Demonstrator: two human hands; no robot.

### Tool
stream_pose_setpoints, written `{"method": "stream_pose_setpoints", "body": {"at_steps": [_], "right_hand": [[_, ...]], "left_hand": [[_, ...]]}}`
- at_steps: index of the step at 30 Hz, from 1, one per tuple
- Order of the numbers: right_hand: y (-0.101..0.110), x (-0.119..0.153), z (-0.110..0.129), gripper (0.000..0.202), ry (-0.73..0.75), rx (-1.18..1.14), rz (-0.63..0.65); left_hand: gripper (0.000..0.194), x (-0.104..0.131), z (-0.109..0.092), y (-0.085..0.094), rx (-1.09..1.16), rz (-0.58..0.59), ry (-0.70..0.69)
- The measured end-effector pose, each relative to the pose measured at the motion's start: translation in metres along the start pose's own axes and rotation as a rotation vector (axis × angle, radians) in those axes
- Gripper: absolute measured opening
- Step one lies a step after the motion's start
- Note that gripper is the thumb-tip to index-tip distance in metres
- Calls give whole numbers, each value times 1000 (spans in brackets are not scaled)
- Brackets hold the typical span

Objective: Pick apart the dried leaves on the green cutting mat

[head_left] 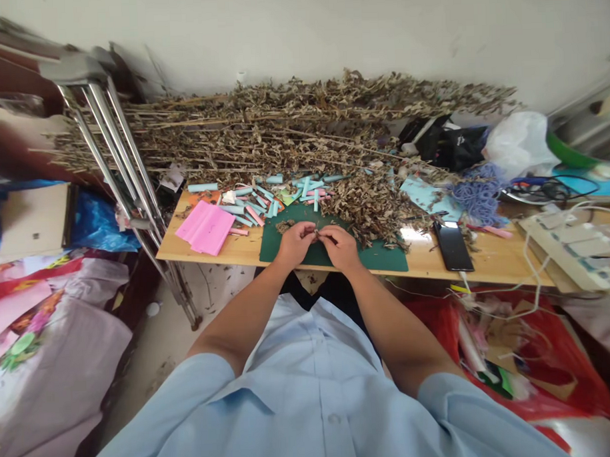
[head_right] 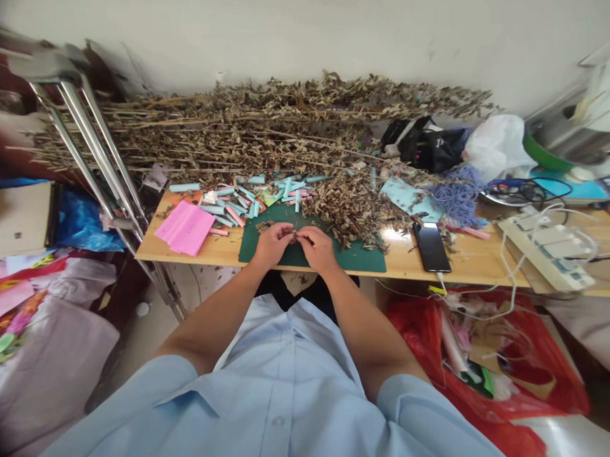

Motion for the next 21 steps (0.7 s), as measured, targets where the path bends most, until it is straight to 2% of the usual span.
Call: {"method": "stream_pose_setpoints", "body": {"at_steps": [5, 10, 17, 21], "right_hand": [[-2, -2, 1, 18, 39, 9, 19], [-1, -1, -1, 18, 20, 25, -23], [2, 4, -10, 15, -155, 29, -77], [2, 3, -5, 12, -77, 25, -63]], "left_hand": [[15, -1, 2, 5, -47, -30, -8], [15, 0, -1, 5, -52, -13, 5], [17, 1, -9, 4, -222, 29, -70], [18, 0, -6, 4, -264, 37, -85]]}}
Point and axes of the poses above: each hand's wrist, its own x-axis away from the middle knuckle, its own y-axis out of the back of the hand, z = x × y, the point moved 7 cm from there along -x, towards the middle knuckle, and after that the axes turned 8 degrees about z, right-handed, at the moved point
